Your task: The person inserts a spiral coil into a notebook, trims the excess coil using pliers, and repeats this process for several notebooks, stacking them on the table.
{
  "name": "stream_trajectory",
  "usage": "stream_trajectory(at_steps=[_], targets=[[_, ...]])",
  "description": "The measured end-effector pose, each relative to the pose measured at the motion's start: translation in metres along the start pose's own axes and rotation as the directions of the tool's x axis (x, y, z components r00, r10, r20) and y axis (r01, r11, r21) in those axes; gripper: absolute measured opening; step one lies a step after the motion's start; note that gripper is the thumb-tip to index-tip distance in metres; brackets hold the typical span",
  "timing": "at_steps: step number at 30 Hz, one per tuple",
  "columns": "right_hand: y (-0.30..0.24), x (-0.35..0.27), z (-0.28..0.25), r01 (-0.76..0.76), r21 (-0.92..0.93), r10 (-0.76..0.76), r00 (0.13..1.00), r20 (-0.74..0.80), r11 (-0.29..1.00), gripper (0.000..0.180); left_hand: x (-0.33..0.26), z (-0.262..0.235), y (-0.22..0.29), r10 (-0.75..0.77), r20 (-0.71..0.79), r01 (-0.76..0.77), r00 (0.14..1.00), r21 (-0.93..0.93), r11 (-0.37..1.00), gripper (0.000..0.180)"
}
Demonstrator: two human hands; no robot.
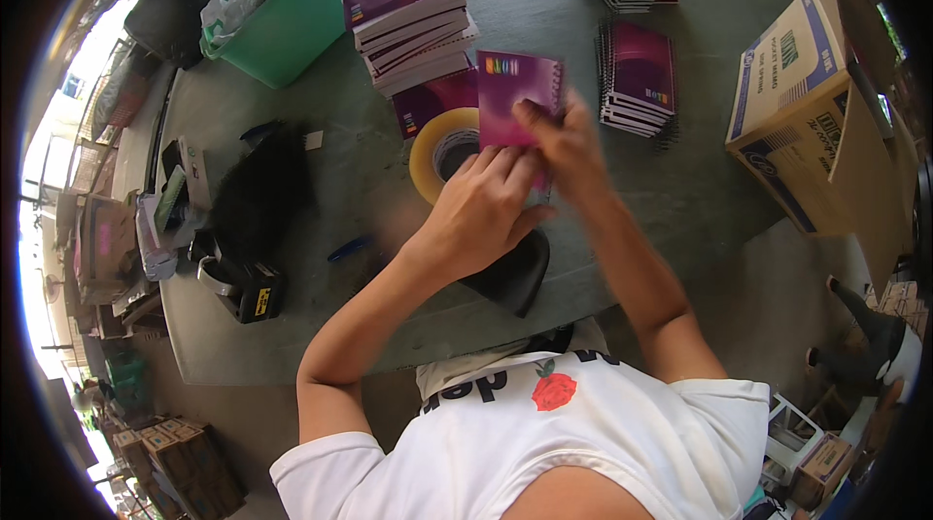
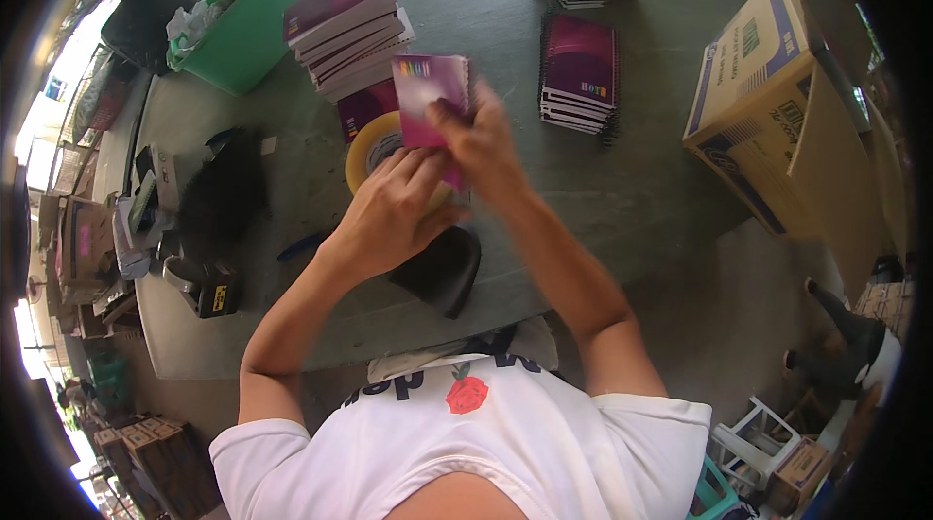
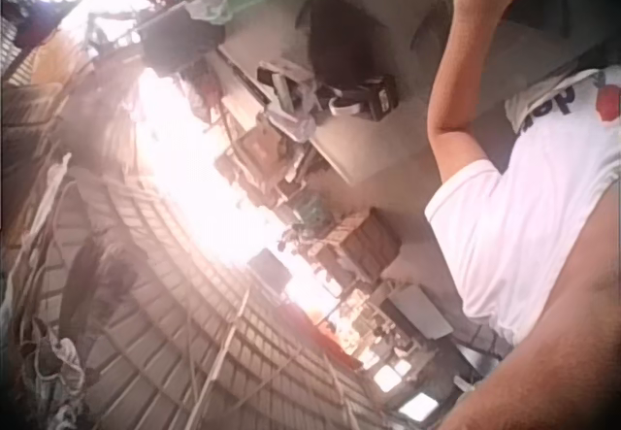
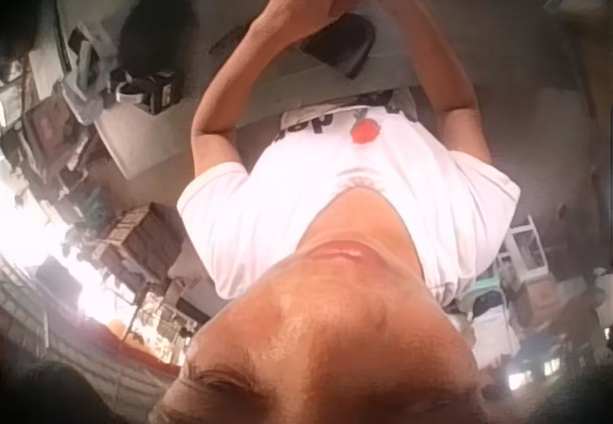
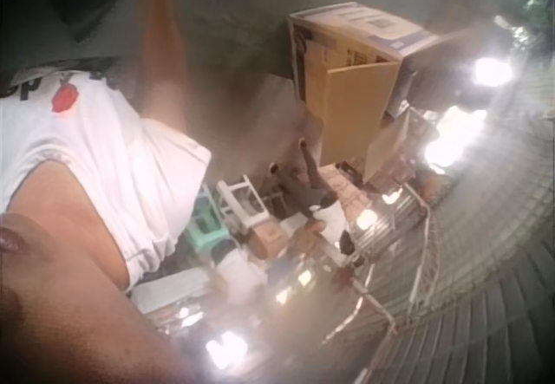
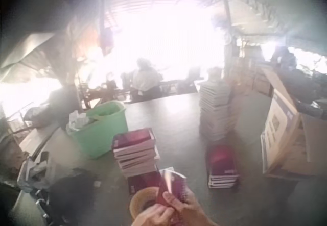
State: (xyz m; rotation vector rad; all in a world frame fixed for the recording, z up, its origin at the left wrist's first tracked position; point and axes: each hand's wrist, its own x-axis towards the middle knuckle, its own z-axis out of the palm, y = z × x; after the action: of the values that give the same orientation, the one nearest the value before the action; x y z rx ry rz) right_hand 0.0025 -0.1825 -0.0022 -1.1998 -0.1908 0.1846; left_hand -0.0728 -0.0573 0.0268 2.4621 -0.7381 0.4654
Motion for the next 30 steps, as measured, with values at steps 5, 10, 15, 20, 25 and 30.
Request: stream_trajectory(at_steps=[5, 10, 15, 20, 25, 30], targets=[[-0.1, 0.04, -0.056, 0.15, -0.249, -0.195, 0.967, -0.163, 0.957, 0.037, -0.029, -0.047, -0.018, -0.151, -0.093, 0.156, 0.984, 0.05, 0.987, 0.034], [-0.063, 0.084, -0.164, -0.029, -0.676, -0.205, 0.942, -0.264, 0.737, 0.048, -0.104, -0.057, -0.055, -0.517, 0.028, 0.515, 0.855, 0.062, 0.855, 0.028], [-0.041, 0.084, -0.175, -0.048, -0.919, -0.423, 0.878, -0.226, 0.392, 0.05, -0.135, -0.059, -0.046, -0.756, 0.213, 0.75, 0.619, 0.128, 0.649, 0.029], [-0.096, -0.001, -0.054, 0.698, -0.686, -0.868, 0.453, 0.203, 0.204, 0.033, -0.162, -0.054, -0.058, -0.757, 0.246, 0.763, 0.605, 0.093, 0.64, 0.033], [-0.114, -0.142, 0.028, 0.934, 0.167, -0.916, -0.347, 0.204, -0.316, 0.042, -0.151, -0.051, -0.059, -0.707, 0.229, 0.719, 0.669, 0.042, 0.694, 0.041], [-0.128, -0.137, 0.05, 0.907, 0.397, -0.976, -0.193, 0.097, -0.14, 0.046, -0.146, -0.052, -0.058, -0.796, 0.288, 0.815, 0.533, 0.078, 0.574, 0.04]])
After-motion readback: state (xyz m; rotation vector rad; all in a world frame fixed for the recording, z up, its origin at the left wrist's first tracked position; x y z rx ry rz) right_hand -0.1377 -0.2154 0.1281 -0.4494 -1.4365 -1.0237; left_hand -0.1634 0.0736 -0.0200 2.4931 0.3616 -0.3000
